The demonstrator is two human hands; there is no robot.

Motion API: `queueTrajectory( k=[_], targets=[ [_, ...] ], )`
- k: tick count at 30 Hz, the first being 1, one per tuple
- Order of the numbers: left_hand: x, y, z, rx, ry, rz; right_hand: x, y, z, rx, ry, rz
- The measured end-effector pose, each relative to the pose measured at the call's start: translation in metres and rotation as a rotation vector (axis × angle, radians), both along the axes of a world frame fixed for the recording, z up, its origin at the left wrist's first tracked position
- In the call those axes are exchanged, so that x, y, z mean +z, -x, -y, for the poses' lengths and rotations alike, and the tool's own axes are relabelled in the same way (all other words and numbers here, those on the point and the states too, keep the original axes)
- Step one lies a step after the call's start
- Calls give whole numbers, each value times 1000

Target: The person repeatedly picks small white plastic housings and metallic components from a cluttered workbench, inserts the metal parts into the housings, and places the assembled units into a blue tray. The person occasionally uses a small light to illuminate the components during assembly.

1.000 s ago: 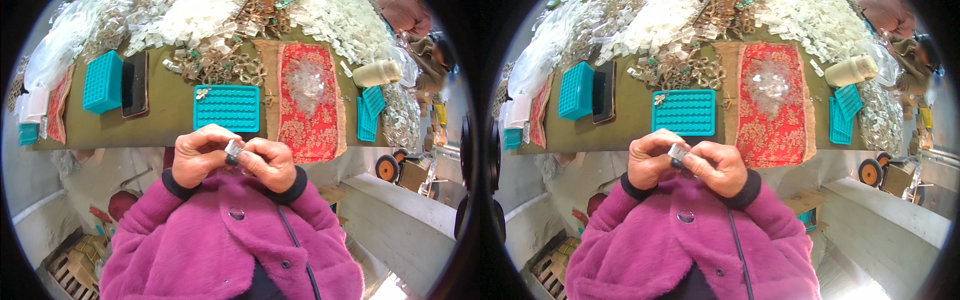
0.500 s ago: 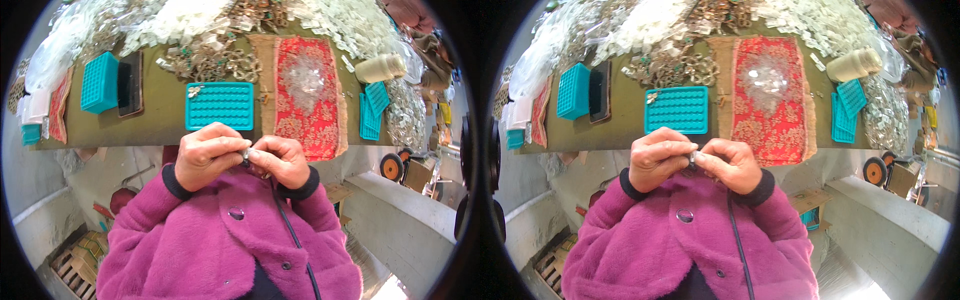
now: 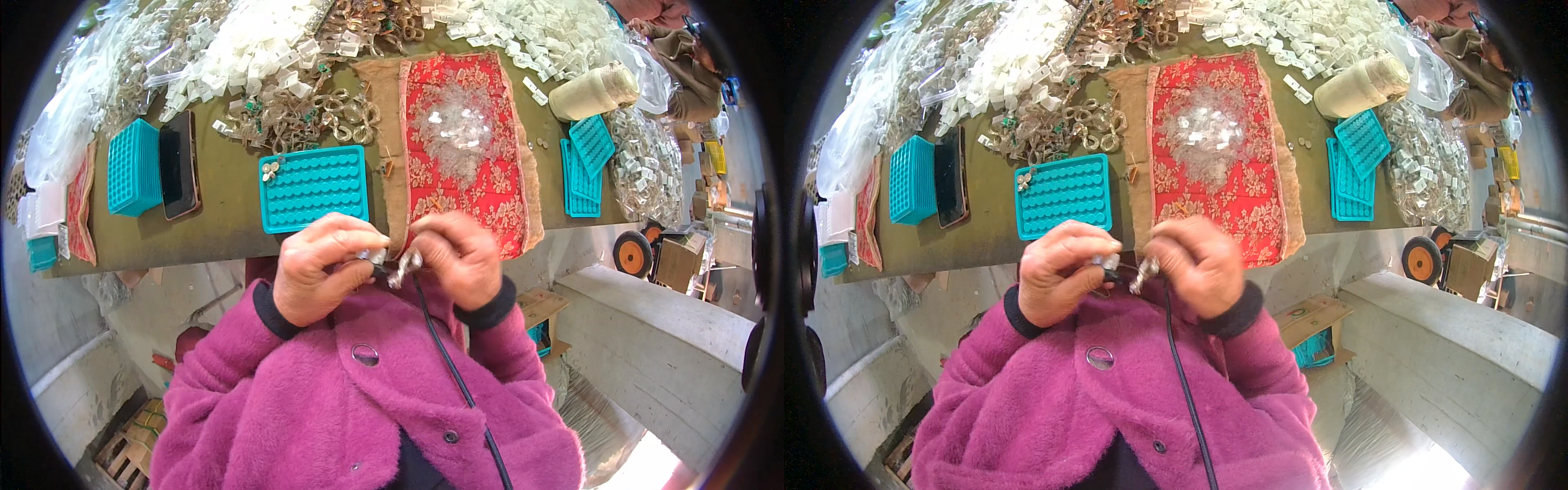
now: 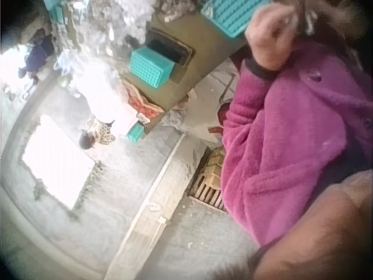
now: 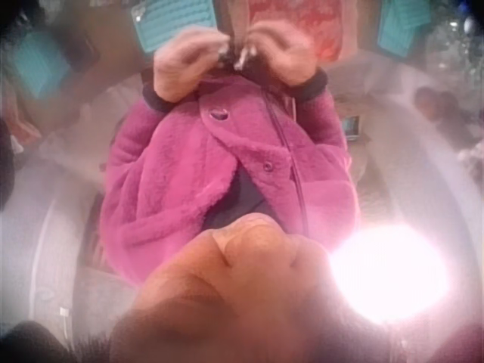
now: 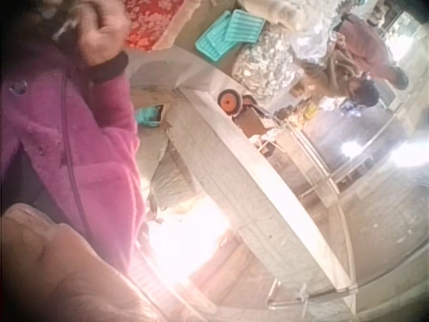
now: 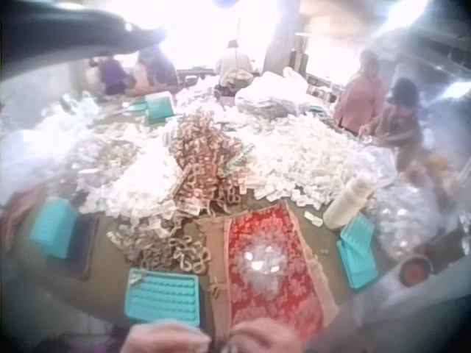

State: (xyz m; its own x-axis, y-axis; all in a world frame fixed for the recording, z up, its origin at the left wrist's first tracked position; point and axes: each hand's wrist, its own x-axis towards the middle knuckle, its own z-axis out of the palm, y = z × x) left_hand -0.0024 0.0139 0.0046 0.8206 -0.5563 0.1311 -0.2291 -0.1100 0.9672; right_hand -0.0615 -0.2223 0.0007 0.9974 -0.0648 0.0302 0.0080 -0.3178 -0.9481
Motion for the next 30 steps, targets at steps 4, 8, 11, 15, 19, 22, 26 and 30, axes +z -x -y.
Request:
queueTrajectory(
  k=[4,8,11,15,19,22,26,30],
  targets=[
    [-4,-6,-10,50,364,-415,-24,-17,40,-421,543,149],
    [-5,-6,-17,71,323,-491,-37,-25,53,-351,600,215],
    [-2,-7,-26,17,334,-485,-34,-21,51,-356,505,162],
    [-2,-9,-28,53,257,-311,-27,-13,44,-376,293,114],
    [0,-6,-27,21,304,-454,-26,-10,29,-361,-213,104],
    [3,-7,-30,-22,362,-532,-20,-10,19,-308,-234,54],
    [-1,-3,-35,-16,510,-759,-8,-14,-1,-171,-94,114],
    [-10,0,-37,-33,617,-744,8,-14,-23,-8,-91,103]
  ],
)
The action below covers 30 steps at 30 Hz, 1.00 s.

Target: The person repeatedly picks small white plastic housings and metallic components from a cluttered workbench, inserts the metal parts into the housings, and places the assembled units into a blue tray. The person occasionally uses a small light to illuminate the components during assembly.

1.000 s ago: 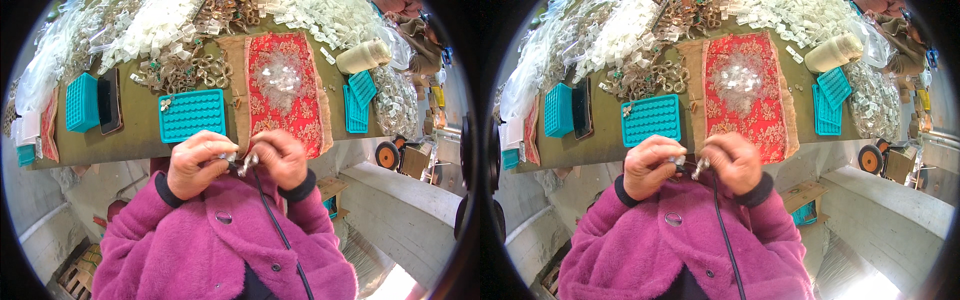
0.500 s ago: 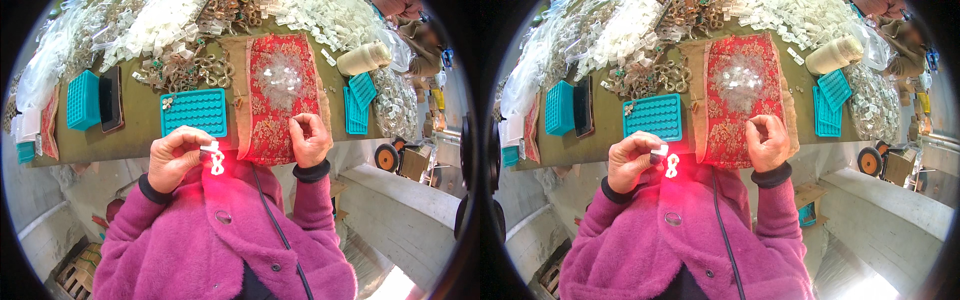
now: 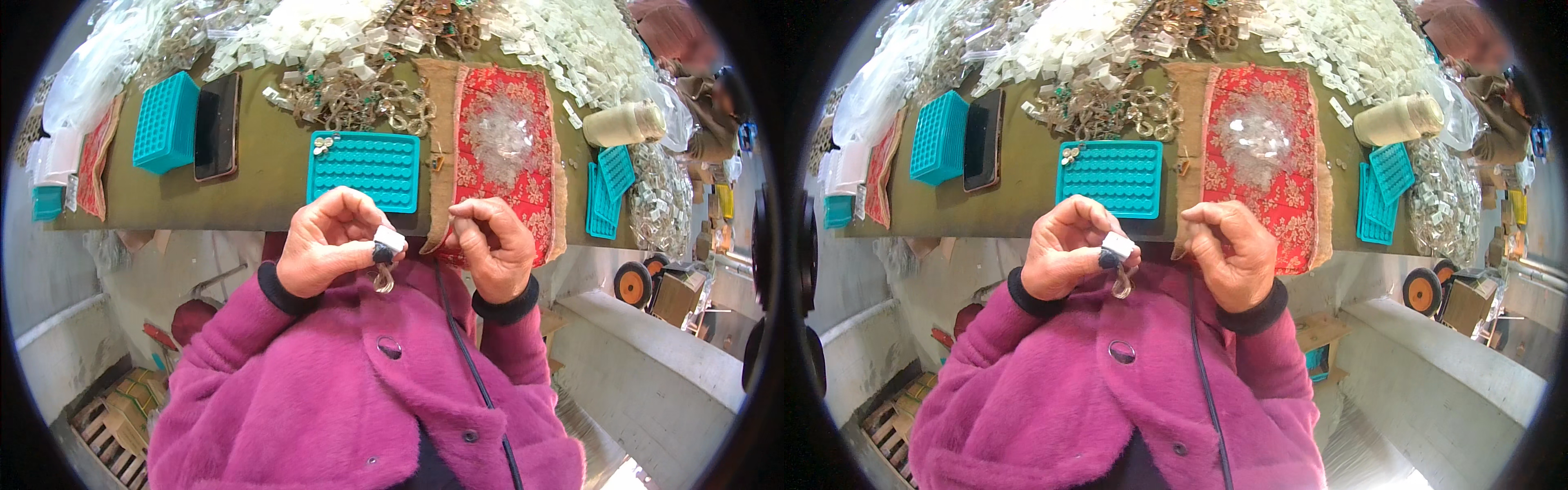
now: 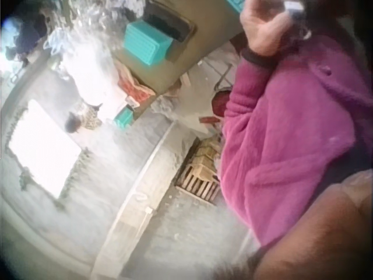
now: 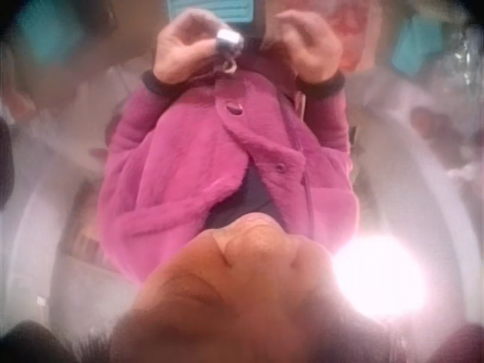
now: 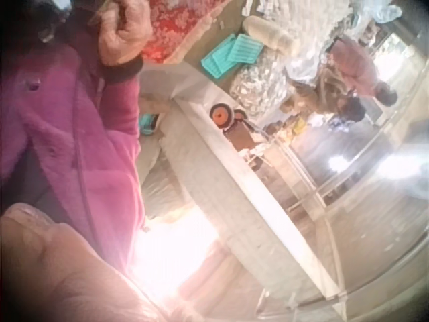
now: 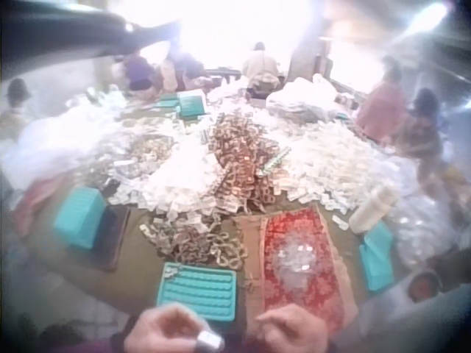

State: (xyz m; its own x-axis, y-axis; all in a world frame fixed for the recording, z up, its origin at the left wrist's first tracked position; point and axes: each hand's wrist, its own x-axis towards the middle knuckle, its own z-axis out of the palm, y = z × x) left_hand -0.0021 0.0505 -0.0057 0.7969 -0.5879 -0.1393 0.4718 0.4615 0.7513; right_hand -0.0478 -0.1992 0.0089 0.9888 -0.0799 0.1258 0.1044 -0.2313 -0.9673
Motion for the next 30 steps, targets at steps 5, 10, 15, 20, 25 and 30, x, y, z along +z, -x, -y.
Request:
queueTrajectory(
  k=[5,10,15,20,25,30],
  targets=[
    [-6,3,-8,22,-32,-58,11,5,-32,66,-332,-163],
    [-8,2,-15,-2,29,-142,13,0,-49,150,-254,-69],
    [-9,2,-18,3,74,-133,12,4,-62,138,-375,-212],
    [-10,1,-19,14,98,-174,1,-2,-64,168,-283,-86],
    [-13,-2,-24,-45,189,-220,-2,-4,-71,156,-262,-50],
    [-18,0,-23,36,86,-117,5,-6,-73,93,-61,-51]
  ],
)
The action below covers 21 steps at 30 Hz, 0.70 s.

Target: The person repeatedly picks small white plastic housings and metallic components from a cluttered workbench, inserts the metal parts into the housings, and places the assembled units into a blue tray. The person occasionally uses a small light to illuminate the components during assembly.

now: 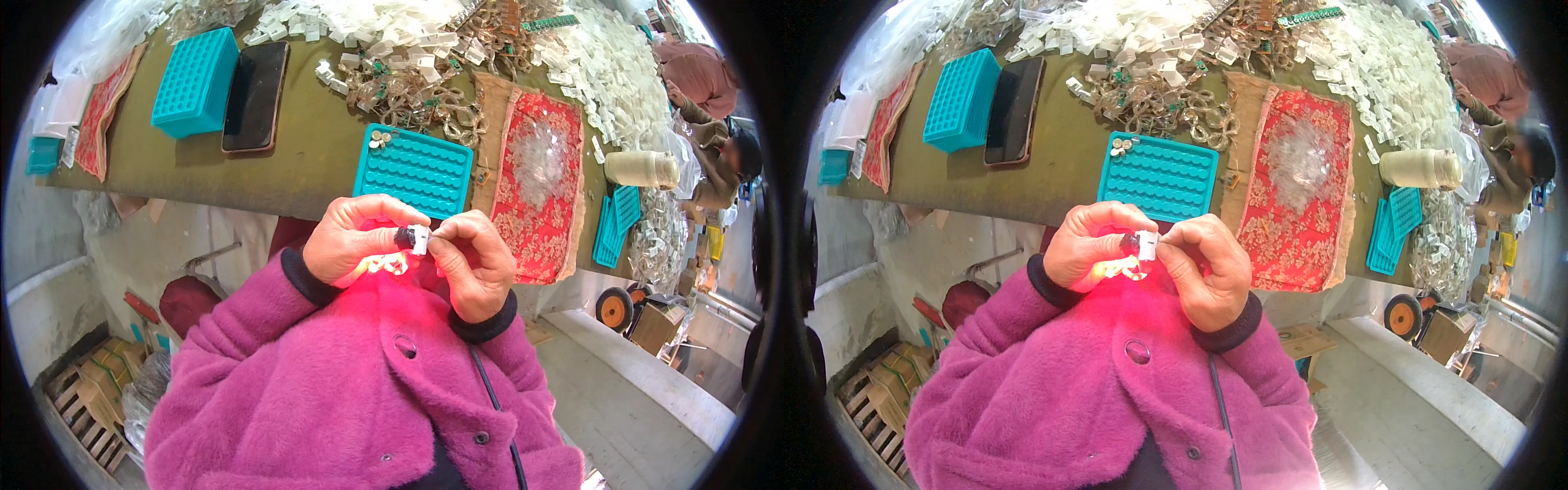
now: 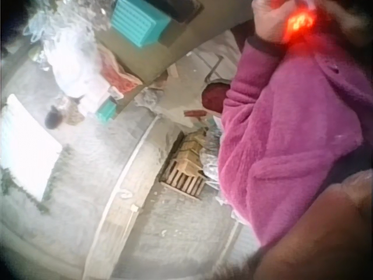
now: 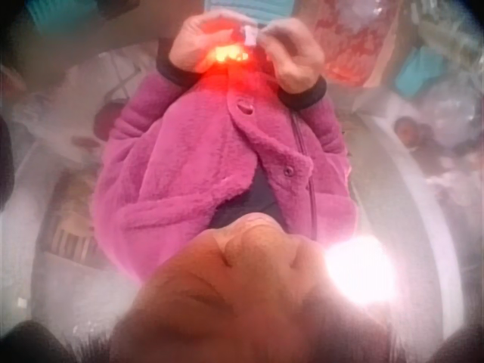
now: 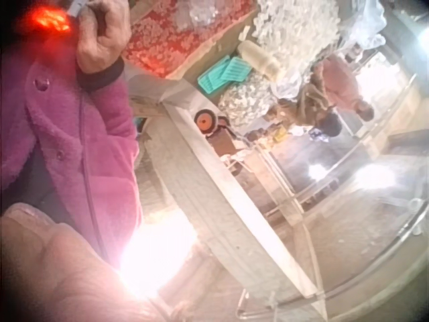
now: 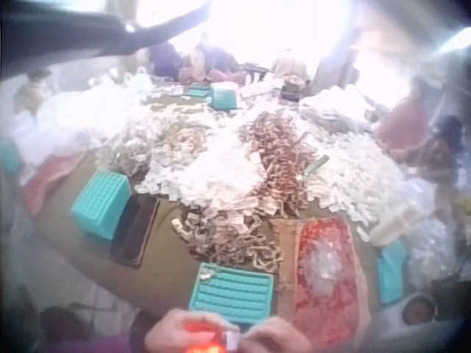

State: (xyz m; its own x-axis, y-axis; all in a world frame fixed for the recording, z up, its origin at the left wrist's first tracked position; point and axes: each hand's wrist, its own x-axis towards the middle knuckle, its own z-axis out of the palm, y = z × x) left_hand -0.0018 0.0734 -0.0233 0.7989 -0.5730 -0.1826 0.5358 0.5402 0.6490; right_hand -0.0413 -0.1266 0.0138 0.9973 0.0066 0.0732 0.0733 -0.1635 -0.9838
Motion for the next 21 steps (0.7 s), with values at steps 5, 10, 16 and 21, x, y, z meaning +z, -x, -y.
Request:
queueTrajectory(
  k=[5,10,16,21],
  targets=[
    [-3,-1,-7,-72,-24,-33,2,-5,2,62,136,121],
    [-4,-1,-9,-89,18,-48,-2,-8,-2,113,122,173],
    [-2,0,-15,-82,-49,-131,4,-2,-10,41,-380,-262],
    [-1,-1,-20,-120,-65,-17,6,-10,-1,229,-228,-215]
  ],
)
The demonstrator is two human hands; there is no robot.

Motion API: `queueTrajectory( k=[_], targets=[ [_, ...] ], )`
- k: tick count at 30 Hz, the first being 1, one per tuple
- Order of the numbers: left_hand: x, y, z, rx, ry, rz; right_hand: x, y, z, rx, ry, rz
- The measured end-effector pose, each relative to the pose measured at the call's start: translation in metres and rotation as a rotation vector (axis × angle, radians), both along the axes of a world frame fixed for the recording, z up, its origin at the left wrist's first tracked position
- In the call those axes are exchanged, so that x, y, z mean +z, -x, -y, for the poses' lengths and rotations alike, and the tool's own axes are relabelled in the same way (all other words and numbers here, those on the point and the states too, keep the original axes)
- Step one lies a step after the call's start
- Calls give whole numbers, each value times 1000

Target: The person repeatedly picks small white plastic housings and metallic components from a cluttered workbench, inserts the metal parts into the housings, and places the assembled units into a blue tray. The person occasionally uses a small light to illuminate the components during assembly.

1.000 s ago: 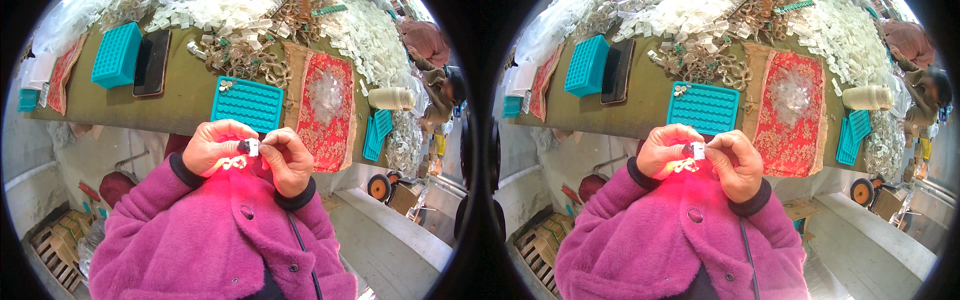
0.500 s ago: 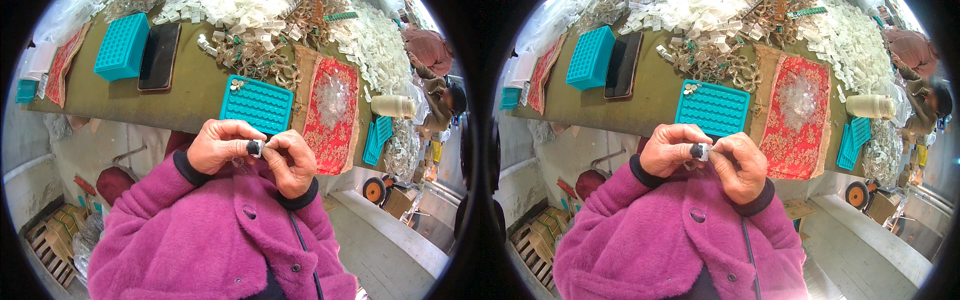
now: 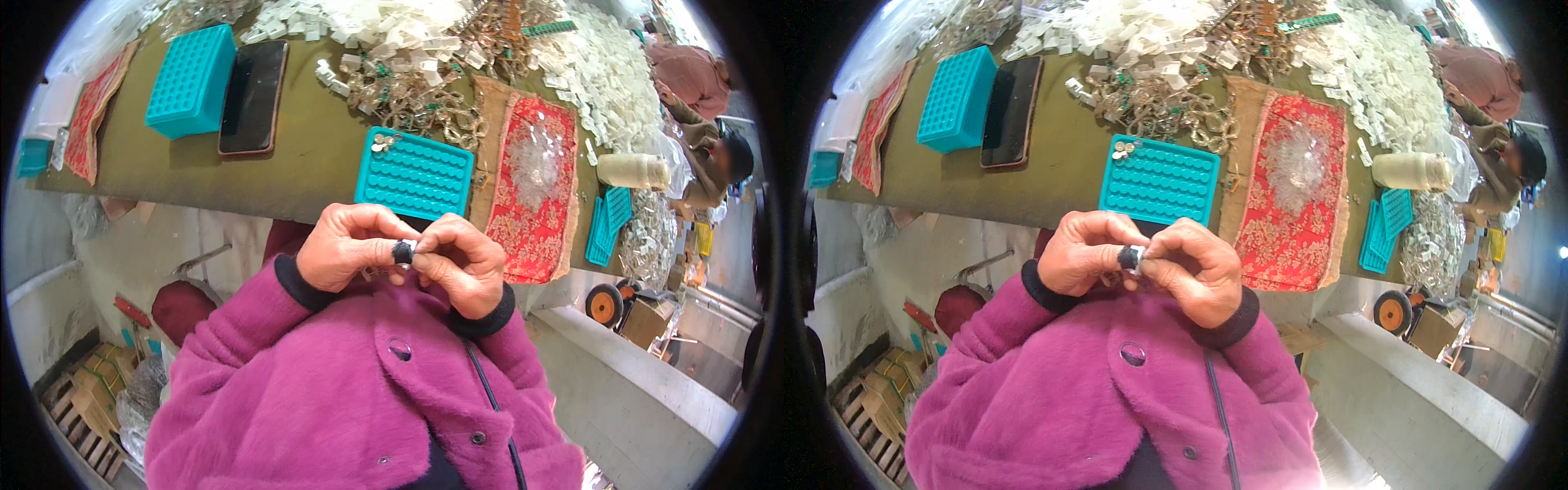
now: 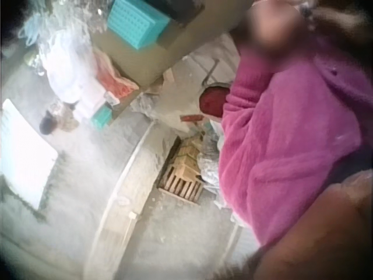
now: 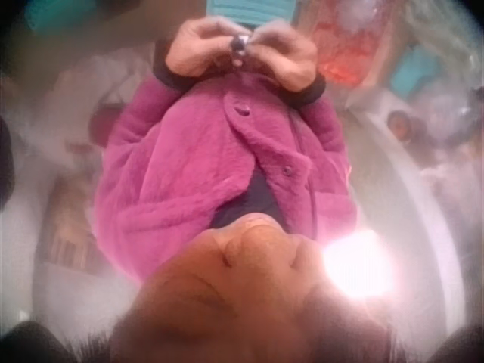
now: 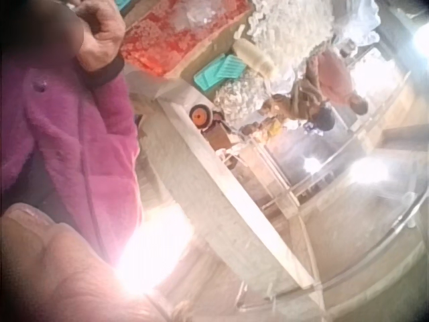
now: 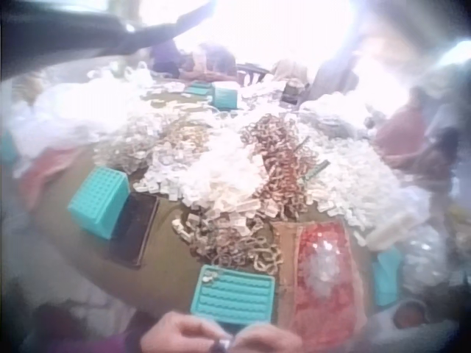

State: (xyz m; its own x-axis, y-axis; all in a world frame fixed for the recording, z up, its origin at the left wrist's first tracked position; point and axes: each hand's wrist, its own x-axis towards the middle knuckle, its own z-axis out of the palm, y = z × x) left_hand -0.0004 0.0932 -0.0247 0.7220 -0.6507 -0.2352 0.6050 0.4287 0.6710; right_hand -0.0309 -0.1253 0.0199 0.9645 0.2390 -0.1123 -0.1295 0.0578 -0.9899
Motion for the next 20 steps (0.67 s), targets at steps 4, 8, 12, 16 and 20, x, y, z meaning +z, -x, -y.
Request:
queueTrajectory(
  k=[4,8,12,16,20],
  targets=[
    [1,-1,2,29,26,22,-5,1,4,-22,15,-117],
    [12,-7,-6,50,31,108,-13,-14,27,-242,408,170],
    [25,-39,-25,198,-19,277,-17,-53,60,-245,1068,724],
    [53,-85,-43,441,-218,543,-23,-60,73,-24,1173,764],
    [100,-178,-44,820,-713,997,-28,-67,82,11,1211,694]
  ],
)
